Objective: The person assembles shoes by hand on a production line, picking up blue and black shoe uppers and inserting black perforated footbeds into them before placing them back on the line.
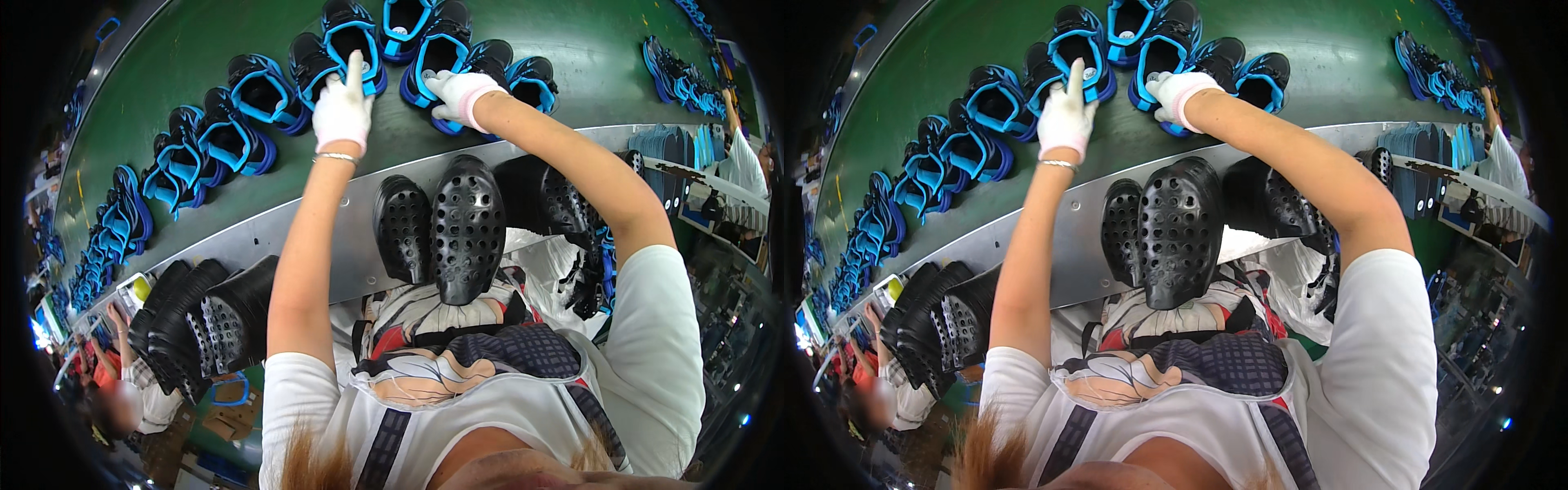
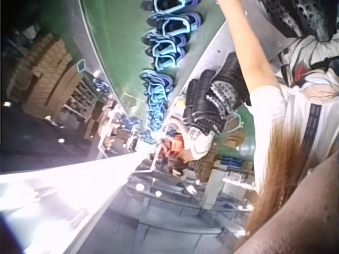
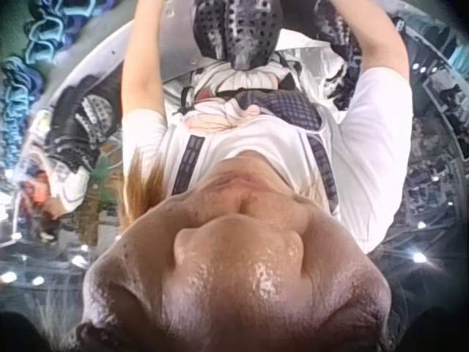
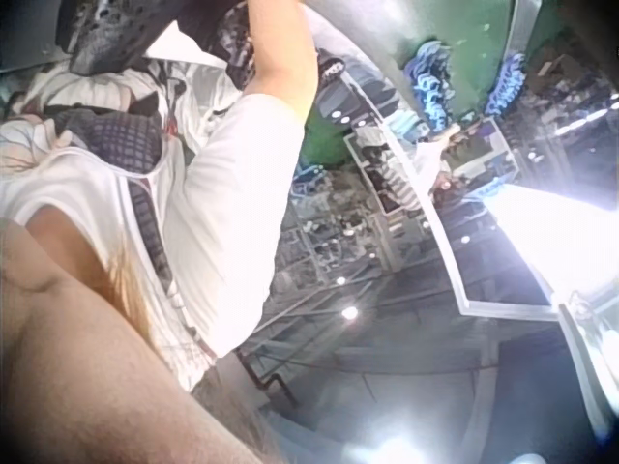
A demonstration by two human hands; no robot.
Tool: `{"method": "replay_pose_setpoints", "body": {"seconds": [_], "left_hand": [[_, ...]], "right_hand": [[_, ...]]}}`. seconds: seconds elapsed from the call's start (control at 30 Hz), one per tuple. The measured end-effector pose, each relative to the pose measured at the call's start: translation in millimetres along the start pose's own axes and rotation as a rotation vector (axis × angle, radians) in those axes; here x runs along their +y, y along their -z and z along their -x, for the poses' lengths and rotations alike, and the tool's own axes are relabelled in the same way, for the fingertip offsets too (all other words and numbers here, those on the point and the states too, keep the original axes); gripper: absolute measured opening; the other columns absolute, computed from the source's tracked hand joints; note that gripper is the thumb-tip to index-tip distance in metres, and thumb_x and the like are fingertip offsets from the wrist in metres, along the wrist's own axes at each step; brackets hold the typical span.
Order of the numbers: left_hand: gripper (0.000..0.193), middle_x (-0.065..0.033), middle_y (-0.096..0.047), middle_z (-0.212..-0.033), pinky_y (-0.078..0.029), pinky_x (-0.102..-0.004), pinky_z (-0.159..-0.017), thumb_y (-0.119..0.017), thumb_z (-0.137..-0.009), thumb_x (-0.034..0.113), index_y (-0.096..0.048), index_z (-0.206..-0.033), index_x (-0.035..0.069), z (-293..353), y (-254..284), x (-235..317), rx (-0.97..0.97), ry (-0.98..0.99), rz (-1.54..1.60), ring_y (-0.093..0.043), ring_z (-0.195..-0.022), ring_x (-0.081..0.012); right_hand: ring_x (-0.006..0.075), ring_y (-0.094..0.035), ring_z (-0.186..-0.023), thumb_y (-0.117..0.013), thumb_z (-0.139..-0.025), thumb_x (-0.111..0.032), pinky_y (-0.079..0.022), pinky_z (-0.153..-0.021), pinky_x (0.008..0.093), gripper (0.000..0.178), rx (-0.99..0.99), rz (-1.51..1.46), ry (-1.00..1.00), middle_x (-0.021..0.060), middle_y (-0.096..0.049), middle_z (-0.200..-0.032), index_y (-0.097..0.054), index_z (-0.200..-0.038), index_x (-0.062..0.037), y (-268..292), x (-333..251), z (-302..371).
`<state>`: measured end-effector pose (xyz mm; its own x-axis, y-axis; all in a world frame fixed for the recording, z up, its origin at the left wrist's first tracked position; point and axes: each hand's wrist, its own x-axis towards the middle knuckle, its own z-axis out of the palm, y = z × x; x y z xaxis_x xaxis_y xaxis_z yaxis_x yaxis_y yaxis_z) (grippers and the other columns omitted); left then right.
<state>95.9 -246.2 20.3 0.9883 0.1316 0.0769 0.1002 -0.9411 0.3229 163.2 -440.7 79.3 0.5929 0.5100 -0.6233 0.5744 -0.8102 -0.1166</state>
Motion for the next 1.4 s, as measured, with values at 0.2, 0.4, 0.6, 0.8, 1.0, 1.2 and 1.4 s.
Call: {"method": "replay_pose_setpoints", "body": {"seconds": [0.2,0.4,0.6,0.8,1.0,1.2,1.4], "left_hand": [[0.033,-0.0215,-0.060,-0.096,-0.049,-0.0427,-0.077,-0.068,-0.082,0.031,-0.068,-0.109,0.014,-51.1,-11.8,-25.5,-0.161,-0.127,0.211,-0.060,-0.087,-0.0373],[0.036,-0.0235,-0.063,-0.095,-0.048,-0.0441,-0.082,-0.061,-0.084,0.027,-0.065,-0.117,0.015,-54.9,-33.6,14.7,-0.222,-0.306,0.311,-0.061,-0.089,-0.0387],[0.054,-0.0237,-0.058,-0.121,-0.045,-0.0412,-0.095,-0.065,-0.085,0.037,-0.054,-0.131,0.011,-32.8,-12.4,27.7,-0.190,-0.295,0.283,-0.056,-0.110,-0.0393],[0.045,-0.0112,-0.066,-0.105,-0.049,-0.0309,-0.081,-0.062,-0.090,0.027,-0.057,-0.129,0.006,13.1,45.9,41.5,-0.173,0.017,0.516,-0.063,-0.087,-0.0181],[0.039,-0.0113,-0.062,-0.123,-0.046,-0.0293,-0.095,-0.062,-0.091,0.019,-0.058,-0.126,0.001,73.0,64.3,-24.6,-0.015,0.144,0.677,-0.060,-0.110,-0.0190],[0.038,-0.0099,-0.065,-0.113,-0.047,-0.0355,-0.094,-0.066,-0.086,0.033,-0.065,-0.116,0.010,112.9,101.5,12.9,0.081,0.218,0.367,-0.061,-0.105,-0.0245],[0.039,-0.0190,-0.063,-0.110,-0.048,-0.0413,-0.090,-0.060,-0.084,0.035,-0.064,-0.112,0.009,155.4,85.1,19.9,0.201,0.281,0.564,-0.059,-0.103,-0.0347]], "right_hand": [[0.0320,-0.060,-0.108,-0.053,-0.087,-0.009,-0.051,-0.088,0.0397,0.049,-0.005,0.091,0.019,0.0116,-0.058,-0.123,-0.046,-0.135,-0.0162,-26.8,92.5,24.7],[0.0347,-0.064,-0.095,-0.045,-0.092,-0.027,-0.051,-0.080,0.0422,0.028,0.180,0.244,-0.111,0.0175,-0.067,-0.101,-0.064,-0.106,-0.0119,-6.7,161.0,57.9],[0.0382,-0.061,-0.100,-0.046,-0.091,-0.034,-0.046,-0.093,0.0420,0.042,0.527,-0.179,-0.311,0.0201,-0.065,-0.109,-0.061,-0.119,-0.0069,6.3,179.5,225.4],[0.0255,-0.065,-0.087,-0.063,-0.086,-0.030,-0.051,-0.081,0.0337,0.029,0.400,-0.358,-0.547,0.0128,-0.066,-0.092,-0.067,-0.103,-0.0066,-90.5,202.9,351.4],[0.0311,-0.059,-0.103,-0.071,-0.076,-0.024,-0.048,-0.088,0.0363,0.058,0.376,-0.369,-0.490,0.0161,-0.054,-0.117,-0.051,-0.126,-0.0031,-126.0,168.6,340.8],[0.0374,-0.053,-0.112,-0.067,-0.075,-0.002,-0.043,-0.098,0.0404,0.045,0.576,-0.439,-0.213,0.0199,-0.054,-0.118,-0.054,-0.118,0.0003,-197.1,182.9,326.8],[0.0282,-0.054,-0.087,-0.070,-0.072,-0.006,-0.046,-0.073,0.0361,0.048,0.456,-0.298,-0.180,0.0154,-0.050,-0.110,-0.052,-0.116,0.0006,-205.0,209.1,339.2]]}}
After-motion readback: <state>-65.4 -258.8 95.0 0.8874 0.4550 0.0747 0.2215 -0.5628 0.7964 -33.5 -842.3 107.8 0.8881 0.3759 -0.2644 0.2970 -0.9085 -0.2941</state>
